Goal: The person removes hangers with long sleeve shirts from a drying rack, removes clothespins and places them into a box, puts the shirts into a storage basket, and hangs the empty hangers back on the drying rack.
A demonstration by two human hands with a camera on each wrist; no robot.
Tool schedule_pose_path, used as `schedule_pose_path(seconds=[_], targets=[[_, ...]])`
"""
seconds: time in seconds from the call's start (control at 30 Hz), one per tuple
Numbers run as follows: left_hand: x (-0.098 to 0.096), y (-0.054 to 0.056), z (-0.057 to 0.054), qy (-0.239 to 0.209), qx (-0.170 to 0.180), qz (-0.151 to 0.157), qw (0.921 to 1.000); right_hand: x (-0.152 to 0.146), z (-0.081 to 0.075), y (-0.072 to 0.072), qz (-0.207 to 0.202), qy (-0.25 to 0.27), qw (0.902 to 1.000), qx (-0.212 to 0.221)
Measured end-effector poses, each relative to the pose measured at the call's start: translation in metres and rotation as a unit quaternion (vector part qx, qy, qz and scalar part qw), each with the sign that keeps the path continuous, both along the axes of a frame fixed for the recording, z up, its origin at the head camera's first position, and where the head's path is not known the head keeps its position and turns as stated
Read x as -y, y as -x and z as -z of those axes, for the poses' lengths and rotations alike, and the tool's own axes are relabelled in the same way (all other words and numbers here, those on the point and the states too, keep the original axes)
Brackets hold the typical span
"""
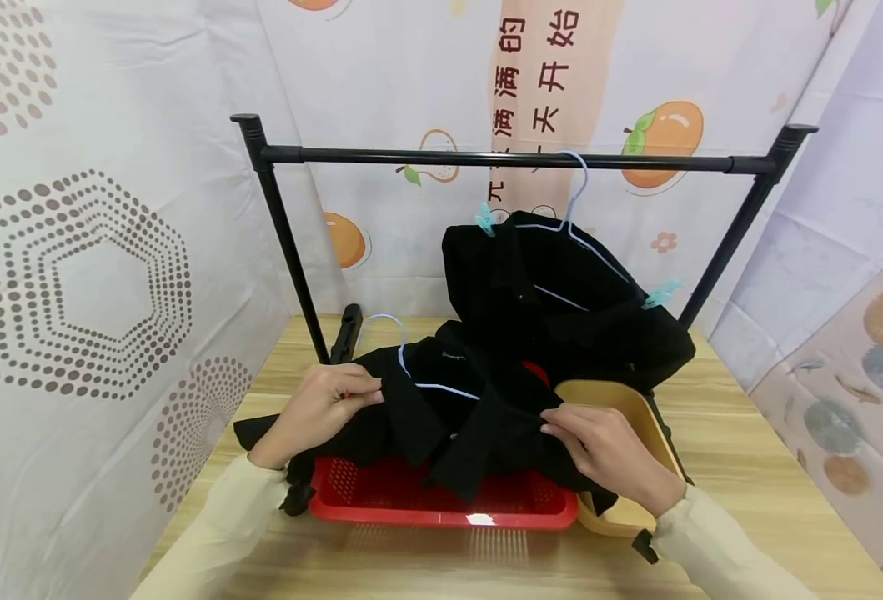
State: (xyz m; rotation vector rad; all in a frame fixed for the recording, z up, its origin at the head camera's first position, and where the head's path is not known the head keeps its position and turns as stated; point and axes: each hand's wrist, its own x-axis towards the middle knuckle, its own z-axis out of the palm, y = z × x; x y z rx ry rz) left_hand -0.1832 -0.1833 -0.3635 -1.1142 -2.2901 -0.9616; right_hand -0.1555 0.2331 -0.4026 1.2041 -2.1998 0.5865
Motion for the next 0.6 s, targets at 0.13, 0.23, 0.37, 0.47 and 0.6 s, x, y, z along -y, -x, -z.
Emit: schedule_pose_path(seconds=[0.13, 0.23, 0.37, 0.47, 0.6], targets=[[-0.0059, 0.0017, -0.0040, -0.005, -0.003, 0.003, 1.0000, 0.0038, -0.0021, 0.0012, 0.000, -0.001, 1.0000, -0.006], [-0.0080, 0.0021, -0.0064, -0.003, -0.009, -0.004, 0.9999, 0.0062, -0.0038, 0.0019, -0.001, 0.001, 0.9999, -0.010], [-0.0079, 0.0018, -0.0082, 0.002, -0.018, -0.015, 0.9997, 0.0089, -0.0057, 0.0019, 0.002, 0.002, 0.9999, -0.015], [-0.0061, 0.0008, -0.0074, 0.001, -0.028, -0.022, 0.9994, 0.0099, -0.0071, 0.0013, 0.003, -0.002, 0.9998, -0.019], [-0.0016, -0.0005, -0.0062, -0.006, -0.046, -0.026, 0.9986, 0.0075, -0.0100, 0.0012, -0.001, 0.008, 0.9998, -0.016]])
